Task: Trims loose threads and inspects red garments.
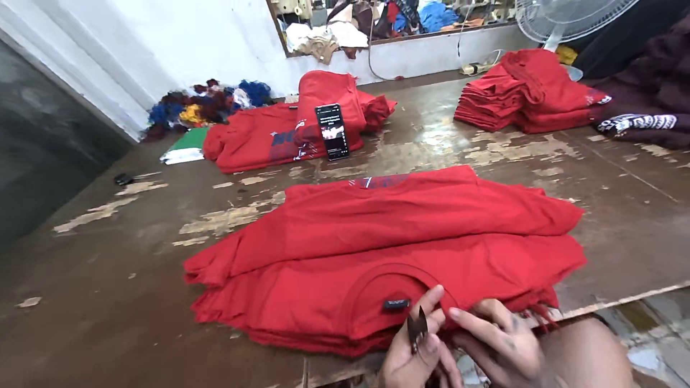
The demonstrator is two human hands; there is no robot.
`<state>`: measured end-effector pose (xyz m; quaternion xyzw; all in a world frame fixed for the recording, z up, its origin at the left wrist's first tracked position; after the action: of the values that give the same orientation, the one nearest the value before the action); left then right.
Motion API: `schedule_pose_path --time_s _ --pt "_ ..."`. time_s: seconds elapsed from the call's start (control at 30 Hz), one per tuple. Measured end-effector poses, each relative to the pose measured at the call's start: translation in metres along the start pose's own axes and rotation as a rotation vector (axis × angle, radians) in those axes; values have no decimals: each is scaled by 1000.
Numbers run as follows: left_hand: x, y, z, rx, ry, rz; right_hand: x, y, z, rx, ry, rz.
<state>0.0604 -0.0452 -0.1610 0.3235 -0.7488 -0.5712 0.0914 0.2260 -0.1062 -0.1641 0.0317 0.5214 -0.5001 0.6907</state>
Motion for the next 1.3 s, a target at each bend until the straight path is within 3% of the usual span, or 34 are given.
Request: schedule_pose_path --time_s 0.1,0.17,0.27,0.37,0.57,0.67,0.77,0.93,1.07,1.2,1.3 --pt "2 -6 -6 310 -39 151 0 13 -17 -13 133 99" --pt "3 -8 -5 407 15 215 3 11 -15 -140 157 27" --pt "6 -3 0 207 15 196 9 6 -5 -304 60 -94" --pt "6 0 0 63 14 169 12 -4 3 -336 -45 -76" --pt "8 -1 -2 103 94 128 3 -23 20 -568 -241 -126" --pt "10 -3 -6 127 97 100 4 -5 31 -402 -179 -271" --pt "11 -5 -16 -111 90 31 6 19 15 -329 -107 -330" --pt "15 -4 -16 -572 34 -114 18 22 -8 -690 32 -550" --pt "10 16 0 -807 -71 -98 17 22 -1 -644 -59 -446" --pt "-8 45 11 -1393 -9 -344 14 15 4 -459 -35 -293" --pt "-25 68 5 -1704 -55 -360 11 4 13 -301 -35 -208"
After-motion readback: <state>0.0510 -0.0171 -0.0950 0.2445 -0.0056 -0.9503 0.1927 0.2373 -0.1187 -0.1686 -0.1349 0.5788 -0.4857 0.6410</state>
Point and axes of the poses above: each hand's wrist, its own x-axis away from the middle knuckle, its own z-axis out of the back of the hand, y = z × x, the point moved 4 cm from there along -x, towards the middle knuckle, and after that the axes turned 6 degrees about -x, right-handed, at the moved point
